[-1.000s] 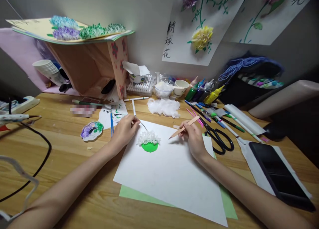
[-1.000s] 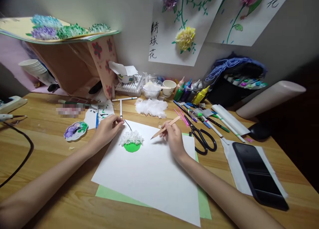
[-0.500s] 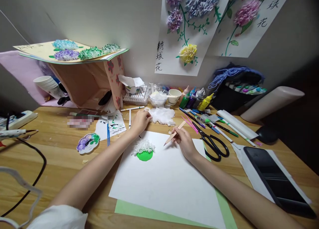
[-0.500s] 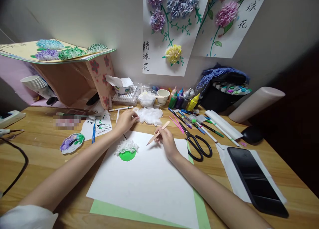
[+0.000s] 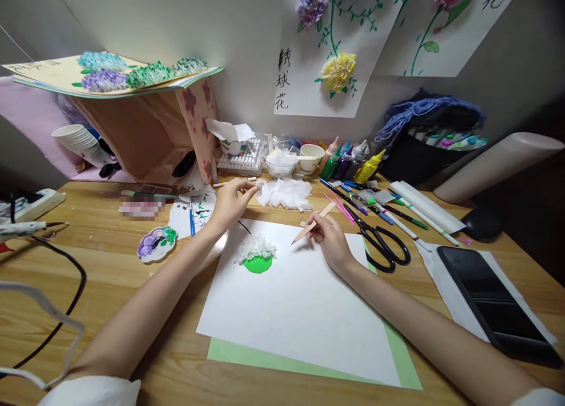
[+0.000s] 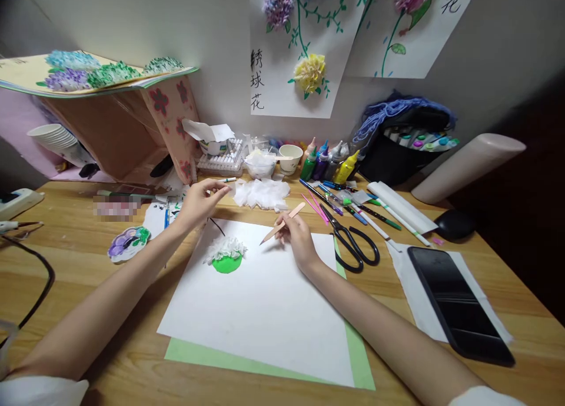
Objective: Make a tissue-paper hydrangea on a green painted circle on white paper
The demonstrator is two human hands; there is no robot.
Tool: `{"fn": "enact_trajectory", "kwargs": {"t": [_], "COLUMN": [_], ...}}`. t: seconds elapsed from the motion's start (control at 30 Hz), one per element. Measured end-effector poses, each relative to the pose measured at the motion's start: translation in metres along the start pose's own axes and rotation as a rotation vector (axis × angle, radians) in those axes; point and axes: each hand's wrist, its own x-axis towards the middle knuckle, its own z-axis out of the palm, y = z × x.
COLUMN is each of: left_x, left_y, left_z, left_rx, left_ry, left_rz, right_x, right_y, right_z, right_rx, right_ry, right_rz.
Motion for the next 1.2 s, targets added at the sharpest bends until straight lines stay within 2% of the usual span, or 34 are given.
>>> {"fn": "enact_trajectory", "kwargs": {"t": [0.07, 0.13, 0.17, 0.2, 0.23, 0.27, 0.4, 0.53, 0.67, 0.8, 0.87, 1.03, 1.1, 1.2], "left_x": [-0.015, -0.033, -0.041, -0.049, -0.055, -0.06, -0.066, -0.064, -0.065, -0.066, -0.068, -0.077, -0.084, -0.092], "left_y": [0.019, 0.038, 0.046, 0.052, 0.055, 0.056, 0.048, 0.041, 0.041, 0.04, 0.036, 0.005, -0.012, -0.03], "left_z": [-0.015, -0.024, -0.026, -0.027, -0.025, -0.022, -0.005, 0.001, 0.0, -0.003, -0.006, -0.015, -0.017, -0.017], "left_rx": [-0.072, -0.117, -0.131, -0.143, -0.124, -0.077, 0.184, 0.289, 0.324, 0.315, 0.315, 0.352, 0.347, 0.325], "left_ry": [-0.191, -0.479, -0.588, -0.673, -0.699, -0.698, -0.564, -0.509, -0.482, -0.459, -0.39, -0.093, -0.078, -0.123], "left_rz": [-0.007, -0.031, -0.059, -0.087, -0.099, -0.086, 0.016, 0.048, 0.053, 0.056, 0.056, 0.018, -0.039, -0.078], "right_x": [-0.001, -0.003, -0.004, -0.006, -0.009, -0.012, -0.026, -0.037, -0.037, -0.036, -0.035, -0.035, -0.035, -0.034], "right_y": [0.0, -0.001, -0.002, -0.003, -0.003, -0.004, -0.004, -0.003, -0.004, -0.006, -0.007, -0.005, -0.004, -0.002], "right_z": [0.0, 0.0, 0.001, 0.001, 0.002, 0.003, 0.003, 0.001, 0.003, 0.008, 0.009, 0.009, 0.009, 0.008], "right_rx": [-0.016, -0.068, -0.099, -0.127, -0.15, -0.166, -0.206, -0.384, -0.566, -0.606, -0.623, -0.633, -0.635, -0.649], "right_ry": [0.005, 0.017, 0.023, 0.032, 0.04, 0.043, -0.018, -0.207, -0.359, -0.393, -0.407, -0.452, -0.472, -0.496], "right_rz": [-0.074, -0.164, -0.209, -0.257, -0.31, -0.368, -0.652, -0.845, -0.866, -0.869, -0.855, -0.821, -0.8, -0.774]}}
